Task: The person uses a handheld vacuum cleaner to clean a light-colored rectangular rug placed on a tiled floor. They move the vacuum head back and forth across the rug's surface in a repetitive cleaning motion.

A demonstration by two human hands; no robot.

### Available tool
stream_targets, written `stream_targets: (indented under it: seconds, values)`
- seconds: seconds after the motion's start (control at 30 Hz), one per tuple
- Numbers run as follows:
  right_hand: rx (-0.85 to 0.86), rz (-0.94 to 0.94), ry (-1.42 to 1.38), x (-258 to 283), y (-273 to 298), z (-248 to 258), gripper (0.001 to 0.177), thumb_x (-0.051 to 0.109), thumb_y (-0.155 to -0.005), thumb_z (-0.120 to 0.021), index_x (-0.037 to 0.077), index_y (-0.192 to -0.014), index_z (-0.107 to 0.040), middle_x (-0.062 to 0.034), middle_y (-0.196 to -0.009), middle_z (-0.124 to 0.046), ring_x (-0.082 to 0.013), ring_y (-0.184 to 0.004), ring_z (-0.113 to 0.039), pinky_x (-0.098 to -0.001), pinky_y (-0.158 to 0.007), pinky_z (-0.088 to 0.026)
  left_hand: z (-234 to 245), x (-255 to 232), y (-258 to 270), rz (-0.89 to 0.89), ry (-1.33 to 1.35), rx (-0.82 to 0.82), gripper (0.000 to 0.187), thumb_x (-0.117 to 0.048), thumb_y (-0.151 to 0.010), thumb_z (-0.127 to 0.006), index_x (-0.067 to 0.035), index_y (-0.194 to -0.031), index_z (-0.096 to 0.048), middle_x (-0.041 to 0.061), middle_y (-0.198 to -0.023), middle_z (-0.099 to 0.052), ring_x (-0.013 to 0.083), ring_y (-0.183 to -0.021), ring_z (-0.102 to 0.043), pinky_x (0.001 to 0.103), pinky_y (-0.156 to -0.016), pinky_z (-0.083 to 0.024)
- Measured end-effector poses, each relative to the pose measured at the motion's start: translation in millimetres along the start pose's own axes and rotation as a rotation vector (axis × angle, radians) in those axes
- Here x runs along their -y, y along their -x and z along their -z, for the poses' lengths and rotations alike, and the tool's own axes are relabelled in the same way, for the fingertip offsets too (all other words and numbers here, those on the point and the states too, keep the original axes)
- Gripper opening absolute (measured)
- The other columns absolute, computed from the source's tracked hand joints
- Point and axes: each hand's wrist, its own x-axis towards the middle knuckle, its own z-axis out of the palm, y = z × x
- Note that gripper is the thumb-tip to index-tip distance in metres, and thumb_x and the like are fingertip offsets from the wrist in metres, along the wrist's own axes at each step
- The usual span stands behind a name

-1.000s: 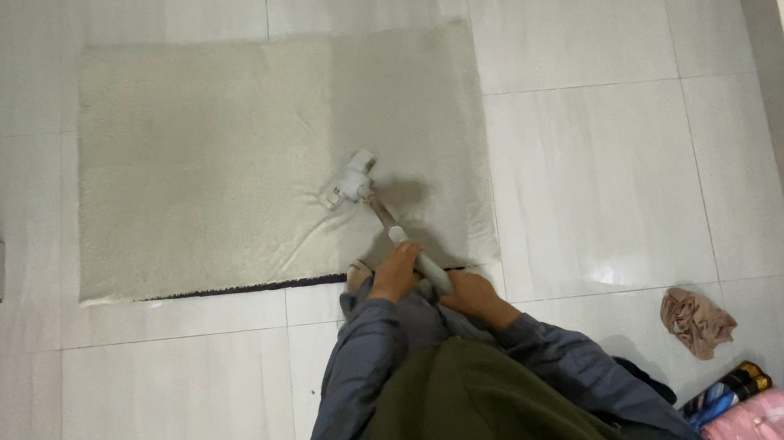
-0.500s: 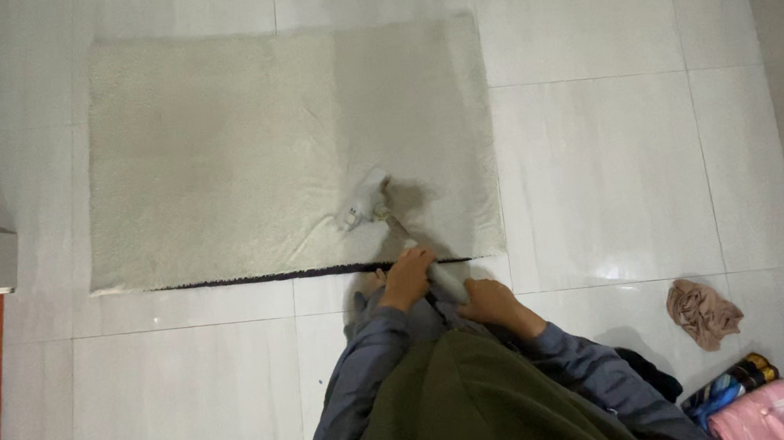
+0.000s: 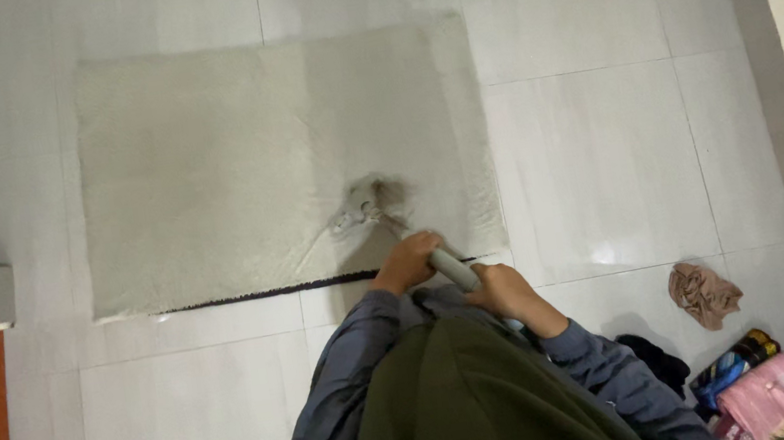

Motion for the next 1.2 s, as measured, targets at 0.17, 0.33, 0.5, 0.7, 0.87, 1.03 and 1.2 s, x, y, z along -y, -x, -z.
stream_targets:
  seconds: [0.17, 0.33, 0.5, 0.7, 0.87, 1.03, 1.2]
  values:
    - [-0.047, -0.080, -0.087, 23, -20, 7, 0.054, 0.031, -0.073, -0.077, 0.006, -0.120, -0.071, -0.0248, -0.092, -0.074, -0.0404, -0.087, -0.072, -0.0484, -0.078, -0.056, 23, 28, -22, 0.203, 0.053, 0.235, 0.049, -0.001, -0.061, -0.079, -0.015, -0.107, -0.070, 0.010, -0.111, -0.068, 0.0336, -0.104, -0.065, 0.043, -0.088, -0.054]
    - [-0.048, -0.064, -0.031, 31, -75, -35, 0.062, 0.037, -0.075, -0.077, 0.007, -0.128, -0.065, -0.0227, -0.095, -0.074, -0.0390, -0.084, -0.074, -0.0466, -0.076, -0.059, 34, 77, -8, 0.128, -0.086, 0.068, 0.046, -0.004, -0.072, -0.079, -0.014, -0.115, -0.065, 0.011, -0.119, -0.065, 0.0363, -0.110, -0.064, 0.047, -0.091, -0.054]
    - [-0.102, 0.004, -0.020, 33, -101, -64, 0.055, 0.039, -0.075, -0.079, 0.001, -0.113, -0.071, -0.0251, -0.095, -0.074, -0.0438, -0.091, -0.071, -0.0512, -0.078, -0.055, 27, 96, 8, 0.269, -0.130, 0.074, 0.043, -0.005, -0.080, -0.073, -0.013, -0.121, -0.063, 0.012, -0.125, -0.064, 0.0375, -0.113, -0.063, 0.048, -0.089, -0.054]
    - [-0.017, -0.039, 0.014, 4, -89, -71, 0.055, 0.043, -0.074, -0.075, 0.003, -0.110, -0.070, -0.0252, -0.096, -0.074, -0.0409, -0.090, -0.074, -0.0479, -0.080, -0.058, 1, 78, 11, 0.230, -0.195, 0.101, 0.043, -0.004, -0.080, -0.070, -0.012, -0.121, -0.063, 0.013, -0.127, -0.063, 0.0362, -0.117, -0.062, 0.047, -0.093, -0.054]
    - [0.013, -0.023, 0.034, -33, -68, -87, 0.050, 0.043, -0.074, -0.076, 0.006, -0.107, -0.072, -0.0230, -0.100, -0.073, -0.0409, -0.097, -0.070, -0.0507, -0.083, -0.055, -22, 51, 19, 0.210, -0.181, 0.079, 0.043, -0.005, -0.075, -0.075, -0.008, -0.116, -0.062, 0.016, -0.127, -0.062, 0.0388, -0.121, -0.058, 0.049, -0.093, -0.051]
    - [0.089, -0.042, 0.072, -69, -44, -100, 0.048, 0.042, -0.074, -0.076, 0.007, -0.106, -0.070, -0.0196, -0.098, -0.074, -0.0396, -0.096, -0.070, -0.0499, -0.083, -0.055, -42, 20, 30, 0.303, -0.163, 0.199, 0.040, -0.003, -0.076, -0.074, -0.010, -0.113, -0.062, 0.013, -0.121, -0.063, 0.0351, -0.120, -0.061, 0.046, -0.095, -0.053]
    - [0.108, 0.019, 0.133, -90, -19, -92, 0.052, 0.045, -0.075, -0.076, 0.004, -0.106, -0.069, -0.0212, -0.097, -0.074, -0.0404, -0.096, -0.070, -0.0495, -0.084, -0.055, -64, -7, 35, 0.305, -0.077, 0.185, 0.048, -0.001, -0.069, -0.075, -0.009, -0.114, -0.061, 0.016, -0.118, -0.060, 0.0384, -0.115, -0.059, 0.047, -0.094, -0.052]
